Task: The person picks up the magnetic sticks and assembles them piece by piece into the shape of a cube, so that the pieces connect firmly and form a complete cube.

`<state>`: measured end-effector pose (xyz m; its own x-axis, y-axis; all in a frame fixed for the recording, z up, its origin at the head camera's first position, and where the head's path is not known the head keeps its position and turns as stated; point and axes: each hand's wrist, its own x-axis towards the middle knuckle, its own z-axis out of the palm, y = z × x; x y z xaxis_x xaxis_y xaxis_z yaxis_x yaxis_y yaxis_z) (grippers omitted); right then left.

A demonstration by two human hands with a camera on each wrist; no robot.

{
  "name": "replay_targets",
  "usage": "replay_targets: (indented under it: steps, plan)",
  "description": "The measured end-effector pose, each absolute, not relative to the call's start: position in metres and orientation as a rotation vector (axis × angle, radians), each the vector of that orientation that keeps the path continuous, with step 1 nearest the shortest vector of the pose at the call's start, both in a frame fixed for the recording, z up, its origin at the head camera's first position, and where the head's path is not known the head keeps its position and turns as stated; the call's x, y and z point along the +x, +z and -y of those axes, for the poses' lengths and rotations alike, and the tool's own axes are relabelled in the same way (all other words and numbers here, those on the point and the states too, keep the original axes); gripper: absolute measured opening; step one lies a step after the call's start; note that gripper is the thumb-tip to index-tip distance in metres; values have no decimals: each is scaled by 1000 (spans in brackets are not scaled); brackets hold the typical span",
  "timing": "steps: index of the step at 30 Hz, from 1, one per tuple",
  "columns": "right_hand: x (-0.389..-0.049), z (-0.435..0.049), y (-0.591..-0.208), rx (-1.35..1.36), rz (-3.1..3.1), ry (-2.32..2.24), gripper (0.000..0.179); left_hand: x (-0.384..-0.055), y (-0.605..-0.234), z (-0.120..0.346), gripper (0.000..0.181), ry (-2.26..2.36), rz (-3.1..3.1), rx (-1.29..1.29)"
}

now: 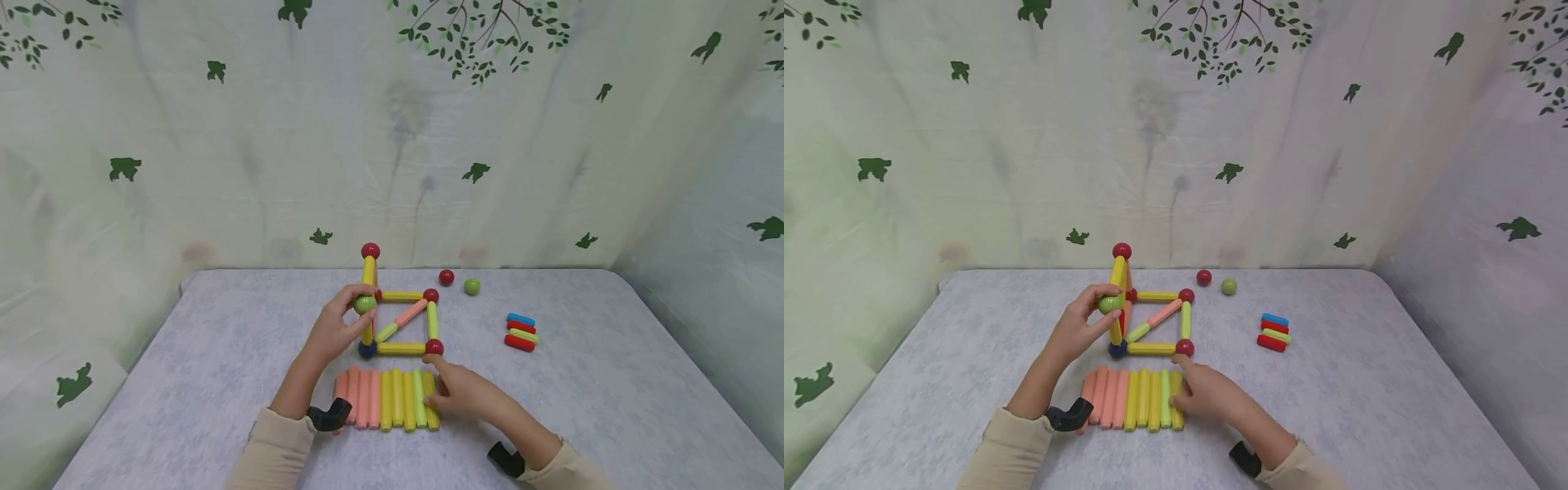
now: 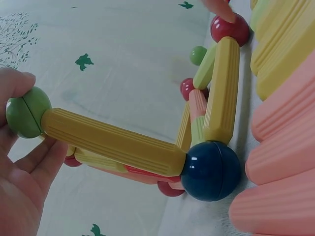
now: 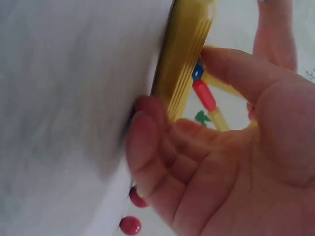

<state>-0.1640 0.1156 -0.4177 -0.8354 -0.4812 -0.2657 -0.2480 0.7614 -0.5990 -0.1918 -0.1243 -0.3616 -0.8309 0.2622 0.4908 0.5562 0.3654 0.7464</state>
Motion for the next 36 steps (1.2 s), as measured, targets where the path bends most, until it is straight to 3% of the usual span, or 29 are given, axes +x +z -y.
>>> replay_targets:
  steps: [6, 11, 15, 21, 36]
  plan:
    - [-153, -105, -418, -445, -2612, -614, 60, -185, -355, 124, 32, -1427, 2362, -678]
    - [-162, -108, -404, -412, -2716, -720, 33, -186, -355, 126, 35, -1443, 2356, -685]
    - [-180, -110, -389, -562, -2751, -993, 20, -188, -356, 127, 37, -1460, 2353, -704]
    - [-204, -99, -369, -744, -2742, -1314, 25, -190, -358, 129, 36, -1503, 2347, -719]
    - [-222, -88, -361, -904, -2732, -1390, 28, -200, -371, 131, 36, -1532, 2306, -773]
